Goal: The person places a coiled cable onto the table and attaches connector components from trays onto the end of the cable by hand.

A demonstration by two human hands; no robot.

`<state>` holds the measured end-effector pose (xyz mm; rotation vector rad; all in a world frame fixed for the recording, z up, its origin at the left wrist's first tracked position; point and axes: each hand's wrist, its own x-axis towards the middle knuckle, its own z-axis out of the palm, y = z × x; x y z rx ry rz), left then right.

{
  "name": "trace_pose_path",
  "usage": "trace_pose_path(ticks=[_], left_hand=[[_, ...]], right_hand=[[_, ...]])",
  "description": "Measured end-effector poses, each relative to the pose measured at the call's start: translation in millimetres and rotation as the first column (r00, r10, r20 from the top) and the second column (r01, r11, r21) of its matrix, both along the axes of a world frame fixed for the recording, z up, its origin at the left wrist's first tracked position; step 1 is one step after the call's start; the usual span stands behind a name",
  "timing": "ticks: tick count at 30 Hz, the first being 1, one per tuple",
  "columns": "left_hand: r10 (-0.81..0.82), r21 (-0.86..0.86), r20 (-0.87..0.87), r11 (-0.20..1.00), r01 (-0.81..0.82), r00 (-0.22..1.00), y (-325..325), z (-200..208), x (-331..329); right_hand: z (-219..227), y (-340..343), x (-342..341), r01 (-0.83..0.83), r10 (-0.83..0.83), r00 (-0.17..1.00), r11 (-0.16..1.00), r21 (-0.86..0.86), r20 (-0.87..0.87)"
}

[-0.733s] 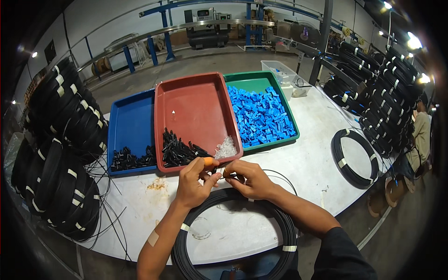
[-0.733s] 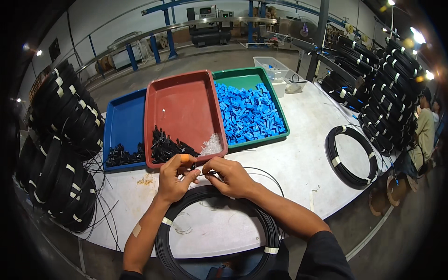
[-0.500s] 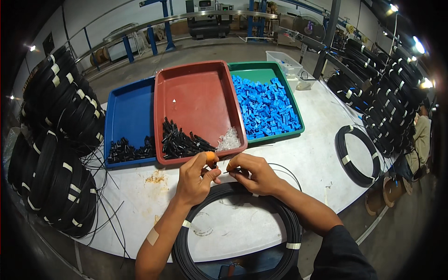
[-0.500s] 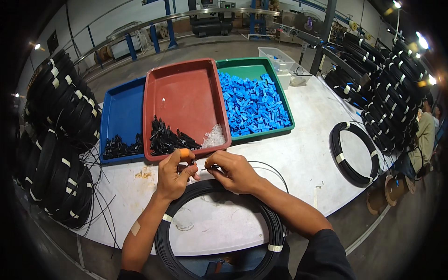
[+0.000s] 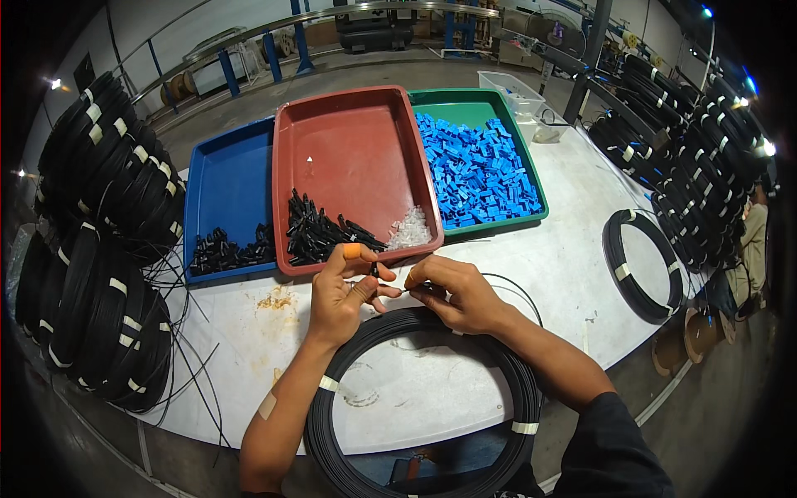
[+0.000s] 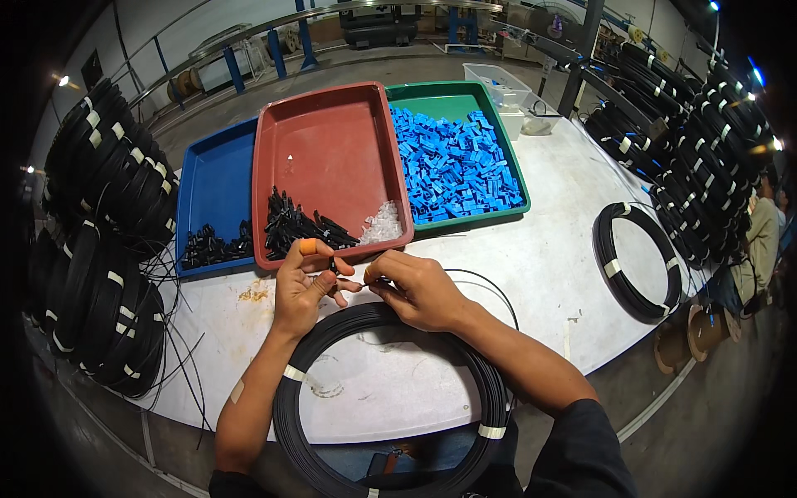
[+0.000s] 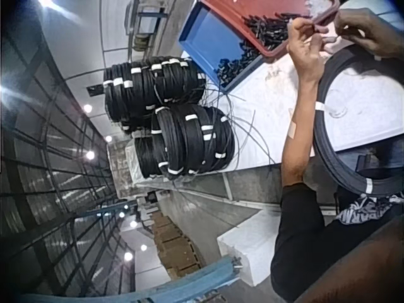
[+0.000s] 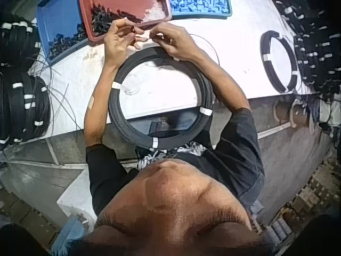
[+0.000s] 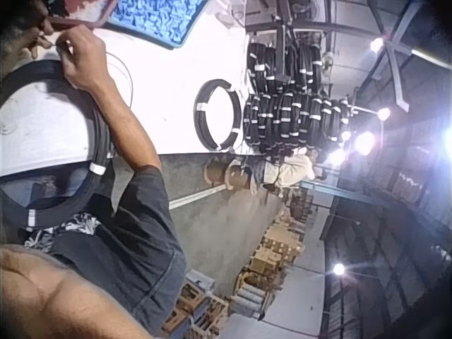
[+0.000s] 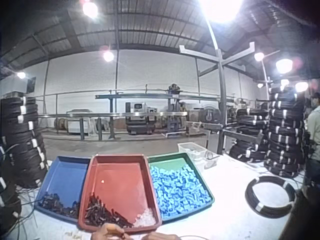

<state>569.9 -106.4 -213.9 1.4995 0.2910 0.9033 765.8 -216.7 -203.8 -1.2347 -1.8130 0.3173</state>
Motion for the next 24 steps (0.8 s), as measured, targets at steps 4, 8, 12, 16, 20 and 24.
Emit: trace_pose_path(ticks=[4, 8, 12, 16, 20, 24], left_hand=[[-0.060, 0.004, 0.026, 0.998, 0.060, 0.998, 2, -5, -3], [-0.057, -0.074, 0.070, 0.995, 0.062, 0.996, 0, -3, -2], [-0.083, -0.087, 0.073, 0.992, 0.089, 0.994, 4, -4, -2], [-0.211, -0.189, 0.096, 0.956, 0.226, 0.973, 7, -3, -2], [-0.265, -0.145, 0.001, 0.954, 0.262, 0.964, 3, 0, -3], [-0.290, -0.105, -0.037, 0.953, 0.285, 0.956, -2, 2, -5]], right_hand=[[-1, 0, 0, -0.009, 0.009, 1.000, 1.000, 0.004, 0.015], [-1, 0, 1, -0.008, 0.008, 1.000, 1.000, -0.014, 0.020], [-1, 1, 1, -0.005, 0.005, 1.000, 1.000, 0.006, 0.021], [3, 0, 0, 0.024, -0.022, 0.999, 0.996, 0.089, -0.026], [9, -3, -4, 0.053, -0.049, 0.998, 0.994, 0.099, -0.045], [4, -1, -4, 0.035, -0.030, 0.999, 0.986, 0.161, -0.030]])
